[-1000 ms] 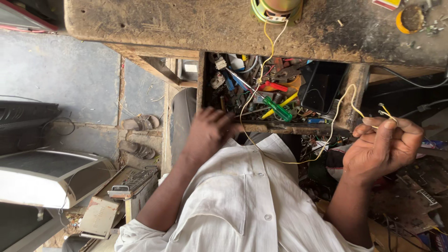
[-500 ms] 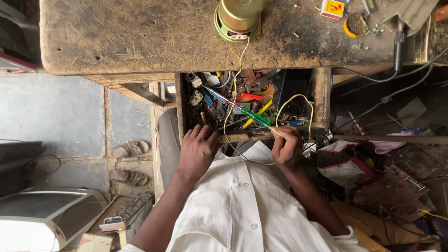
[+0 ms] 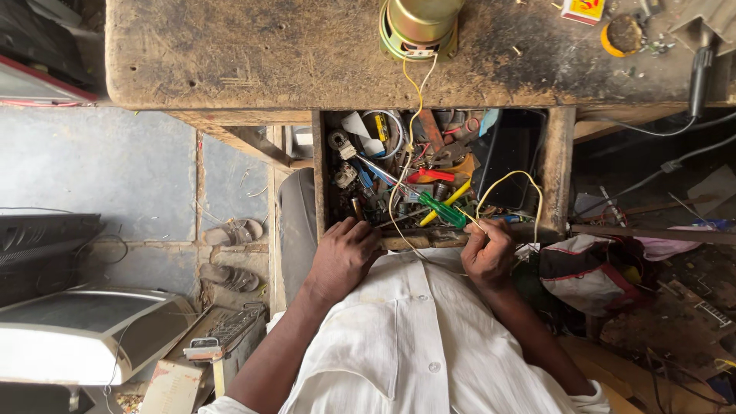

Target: The person works at a cluttered workbench, handling a cylindrical electronic component and wires. They connect a small blue battery to the wires and manipulate the component, appearing to test or repair the electronics.

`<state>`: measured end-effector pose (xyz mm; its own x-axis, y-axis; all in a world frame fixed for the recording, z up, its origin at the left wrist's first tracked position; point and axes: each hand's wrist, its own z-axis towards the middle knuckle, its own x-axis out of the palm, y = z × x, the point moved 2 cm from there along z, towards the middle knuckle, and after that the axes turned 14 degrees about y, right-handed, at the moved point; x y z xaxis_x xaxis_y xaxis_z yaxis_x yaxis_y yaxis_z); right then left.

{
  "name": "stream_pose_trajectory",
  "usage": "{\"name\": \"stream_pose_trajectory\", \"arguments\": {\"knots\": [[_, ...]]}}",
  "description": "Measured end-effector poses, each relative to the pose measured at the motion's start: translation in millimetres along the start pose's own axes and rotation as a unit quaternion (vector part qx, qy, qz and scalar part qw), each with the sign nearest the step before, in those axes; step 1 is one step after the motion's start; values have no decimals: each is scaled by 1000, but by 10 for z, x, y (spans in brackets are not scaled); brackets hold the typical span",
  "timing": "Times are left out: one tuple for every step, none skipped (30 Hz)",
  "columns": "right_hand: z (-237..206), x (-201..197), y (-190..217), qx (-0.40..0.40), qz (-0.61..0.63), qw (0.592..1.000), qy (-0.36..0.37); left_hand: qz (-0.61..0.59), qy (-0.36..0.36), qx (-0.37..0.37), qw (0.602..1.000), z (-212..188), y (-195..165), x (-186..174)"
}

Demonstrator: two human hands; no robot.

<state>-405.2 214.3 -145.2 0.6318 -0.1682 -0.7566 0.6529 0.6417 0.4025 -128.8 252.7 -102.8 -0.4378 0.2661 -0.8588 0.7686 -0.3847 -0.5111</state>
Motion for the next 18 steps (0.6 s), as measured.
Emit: {"name": "stream_pose_trajectory", "arguments": {"knots": [[-1, 28, -15, 5, 0, 1000, 1, -3, -29, 32, 999, 12, 12, -28], [3, 51, -34, 6, 0, 1000, 0, -5, -58, 64, 996, 30, 33, -69], [1, 64, -47, 9, -1, 1000, -1, -8, -87, 97, 992, 47, 50, -116], [-2, 71, -56, 11, -3, 1000, -2, -31, -94, 90, 991, 75, 79, -161], [0, 75, -73, 18, 16, 1000, 3, -54, -103, 83, 990, 119, 118, -212], [-2, 65, -79, 23, 36, 999, 6, -74, -114, 77, 988, 159, 145, -271], [3, 68, -87, 30, 54, 998, 9, -81, -117, 29, 989, 225, 189, -311], [4, 58, -79, 28, 49, 998, 10, -90, -119, -20, 989, 303, 214, -333], [10, 50, -69, 25, 44, 999, 12, -99, -121, -69, 985, 386, 238, -345], [22, 44, -56, 22, 39, 999, 12, -81, -123, -75, 986, 482, 258, -359], [36, 42, -40, 21, 36, 999, 11, -61, -127, -81, 987, 585, 296, -372], [48, 34, -20, 20, 31, 999, 9, -42, -129, -85, 987, 658, 312, -365], [60, 21, -5, 20, 26, 999, 7, -25, -118, -68, 990, 719, 301, -330], [77, 9, 6, 17, 22, 1000, 6, -8, -108, -49, 993, 790, 290, -287], [90, -4, 17, 14, 17, 1000, 5, 10, -98, -29, 995, 853, 285, -244], [101, -14, 23, 12, 13, 1000, 4, 23, -88, -12, 996, 887, 267, -193], [112, -24, 22, 6, 13, 1000, 5, 35, -78, 5, 996, 893, 222, -130], [121, -27, 10, 0, 13, 1000, 5, 48, -69, 22, 996, 901, 187, -72]]}}
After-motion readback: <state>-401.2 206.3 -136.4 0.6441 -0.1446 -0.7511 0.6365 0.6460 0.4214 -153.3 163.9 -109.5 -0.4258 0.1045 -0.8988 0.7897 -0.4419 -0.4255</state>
